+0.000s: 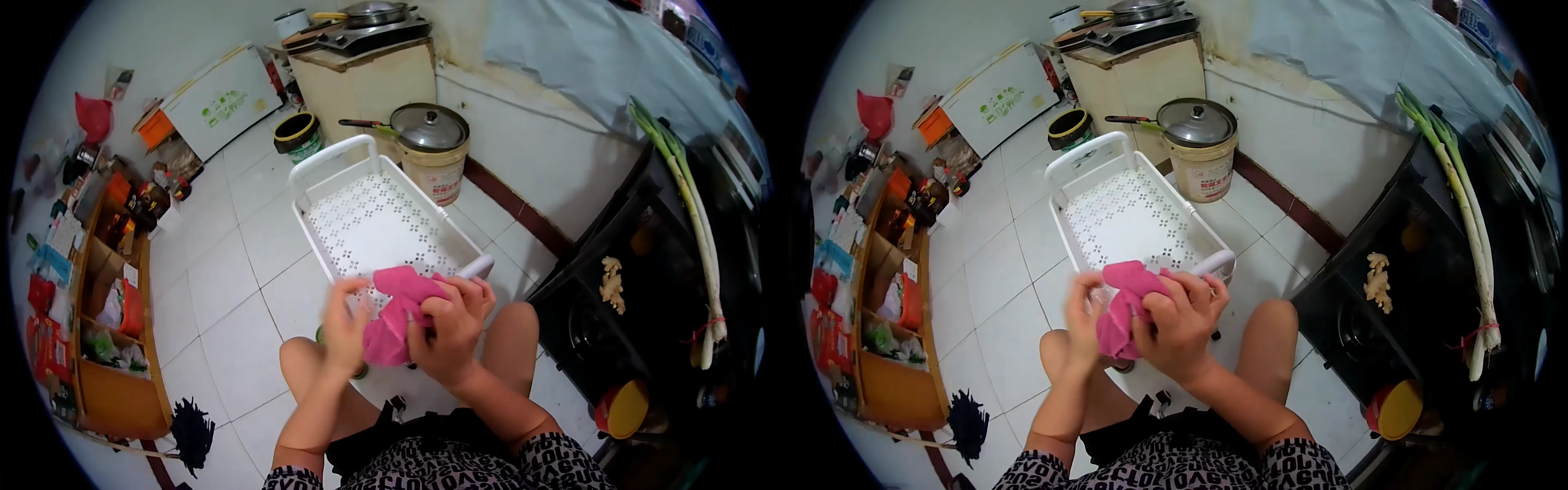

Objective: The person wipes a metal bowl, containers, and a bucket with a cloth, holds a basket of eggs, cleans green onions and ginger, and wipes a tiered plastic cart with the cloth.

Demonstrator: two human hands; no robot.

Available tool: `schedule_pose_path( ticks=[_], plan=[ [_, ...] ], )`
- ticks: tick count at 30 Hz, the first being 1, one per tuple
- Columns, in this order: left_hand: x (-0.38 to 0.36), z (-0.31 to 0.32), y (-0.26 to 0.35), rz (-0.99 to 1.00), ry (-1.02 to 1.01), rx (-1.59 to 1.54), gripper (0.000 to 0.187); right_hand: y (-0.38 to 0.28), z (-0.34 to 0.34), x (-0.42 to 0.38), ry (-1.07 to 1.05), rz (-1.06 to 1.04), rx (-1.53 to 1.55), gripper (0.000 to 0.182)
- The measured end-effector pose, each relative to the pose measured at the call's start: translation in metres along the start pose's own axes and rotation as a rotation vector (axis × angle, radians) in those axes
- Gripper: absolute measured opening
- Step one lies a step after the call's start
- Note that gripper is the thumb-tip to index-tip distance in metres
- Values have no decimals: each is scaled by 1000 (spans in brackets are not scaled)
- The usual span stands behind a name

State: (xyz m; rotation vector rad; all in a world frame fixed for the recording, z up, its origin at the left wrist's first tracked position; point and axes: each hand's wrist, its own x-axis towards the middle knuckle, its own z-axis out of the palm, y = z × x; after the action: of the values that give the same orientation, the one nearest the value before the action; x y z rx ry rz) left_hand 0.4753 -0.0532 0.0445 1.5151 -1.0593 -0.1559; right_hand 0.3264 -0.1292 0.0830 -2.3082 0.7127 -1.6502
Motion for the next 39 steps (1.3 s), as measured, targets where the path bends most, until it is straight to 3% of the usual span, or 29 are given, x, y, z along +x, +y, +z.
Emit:
schedule_pose_path(
  ticks=[1, 2, 4, 5, 6, 7, 9, 10, 12, 13, 15, 18, 20, 22, 24, 26, 28, 29, 31, 34, 35, 39],
  plan=[
    [-10, 5, 2, 238, -76, 116, 22, -11, 0, 4, -31, 18, 57, 20],
    [-16, 4, 7, 261, -150, 169, 34, -24, 1, 4, -56, -21, 108, 20],
    [-24, 12, 0, 193, -163, 187, 42, -39, 9, 1, -209, -193, 235, 21],
    [-29, 13, -6, 160, -172, 198, 46, -35, 14, 4, -129, -280, 142, 21],
    [-36, 14, -13, 126, -181, 210, 51, -20, 19, 6, -125, -273, 135, 21],
    [-41, 8, -22, 21, -121, 20, 59, 3, 23, 8, -55, -257, 144, 22],
    [-22, -7, -14, 166, -216, -37, 76, 45, 12, 22, 15, -145, 79, 20],
    [-21, -5, -11, 166, -214, -35, 76, 65, 2, 30, 16, -50, 7, 16],
    [-21, 1, -8, 197, -116, -67, 73, 94, -2, 38, 127, 373, 39, 14],
    [-24, 5, -4, 201, -114, 283, 66, 96, -3, 32, 127, 378, 31, 14],
    [-28, 21, -2, 185, -15, 219, 61, 90, -1, 20, 88, 550, 289, 12],
    [-29, 37, -2, 188, 124, 182, 52, 47, 10, -7, 157, -13, 17, 28],
    [-31, 40, -6, 200, 236, 170, 51, 5, 22, -31, 102, -107, 40, 32],
    [-27, 39, -13, 426, 310, 452, 52, 14, 33, -35, 199, -260, 56, 29],
    [-32, 27, -6, 215, 215, 225, 55, 55, 44, -59, 204, -243, 149, 30],
    [-30, 25, -5, 223, 197, 162, 57, 81, 33, -67, 208, -241, 230, 30],
    [-30, 28, -6, 234, 221, 158, 56, 87, 14, -62, 249, 54, 51, 28],
    [-31, 31, -6, 224, 221, 151, 56, 83, 7, -58, 239, 54, 44, 28],
    [-27, 40, -2, 276, 272, 140, 54, 74, -10, -35, -95, 4, -259, 20],
    [-30, 42, 0, 166, 251, 209, 61, 49, -17, -13, -266, 122, -323, 12],
    [-26, 45, 2, 275, 326, 146, 49, 42, -14, -15, -347, 133, -326, 14],
    [-28, 42, -10, 232, 381, 134, 44, -1, 2, -27, -528, 7, -109, 19]
  ],
)
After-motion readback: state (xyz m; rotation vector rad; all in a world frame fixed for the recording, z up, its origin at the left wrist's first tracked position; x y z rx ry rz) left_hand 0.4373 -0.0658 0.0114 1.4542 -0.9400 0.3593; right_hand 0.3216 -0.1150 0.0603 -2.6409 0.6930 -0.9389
